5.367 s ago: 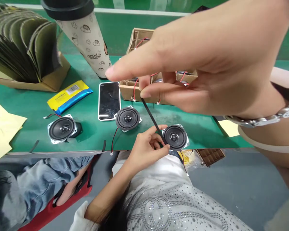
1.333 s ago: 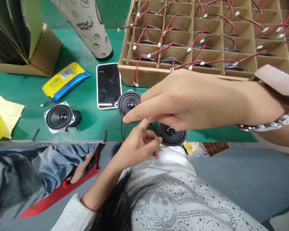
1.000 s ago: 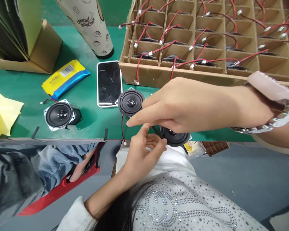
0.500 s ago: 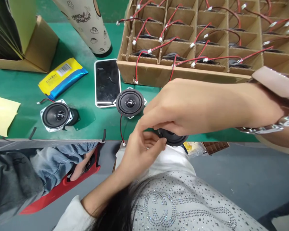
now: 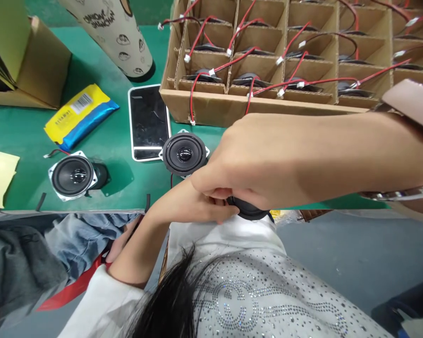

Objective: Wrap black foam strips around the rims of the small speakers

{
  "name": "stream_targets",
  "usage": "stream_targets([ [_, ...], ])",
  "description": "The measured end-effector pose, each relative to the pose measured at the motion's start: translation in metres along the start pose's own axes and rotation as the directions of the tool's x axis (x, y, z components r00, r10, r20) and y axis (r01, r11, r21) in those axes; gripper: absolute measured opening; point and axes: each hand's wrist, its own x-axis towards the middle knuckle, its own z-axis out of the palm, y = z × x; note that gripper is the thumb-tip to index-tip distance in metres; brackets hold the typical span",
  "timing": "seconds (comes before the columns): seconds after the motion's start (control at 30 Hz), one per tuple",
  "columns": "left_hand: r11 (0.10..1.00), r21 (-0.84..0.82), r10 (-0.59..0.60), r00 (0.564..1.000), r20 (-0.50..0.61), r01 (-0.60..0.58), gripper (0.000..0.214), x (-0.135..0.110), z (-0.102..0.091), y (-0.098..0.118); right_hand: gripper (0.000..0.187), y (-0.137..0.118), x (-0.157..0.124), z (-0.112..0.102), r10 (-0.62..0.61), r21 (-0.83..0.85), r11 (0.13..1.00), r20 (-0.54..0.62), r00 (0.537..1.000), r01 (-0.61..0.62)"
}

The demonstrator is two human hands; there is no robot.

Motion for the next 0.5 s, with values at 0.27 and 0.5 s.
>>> stream_targets([
  [0.27,0.925,-0.374,0.061,0.998,-0.018,-0.063,0.009,-0.002,0.01,-0.006,0.017,0.005,0.0,0.011,0.017,-0.065,0.998,0.005,1.0,-0.016],
  [0.5,0.853,-0.522,0.029,0.999,0.012,-0.019,0.011,-0.004,0.015,-0.004,0.014,0.014,-0.005,0.023,-0.02,0.048,0.999,-0.07,0.997,0.023],
])
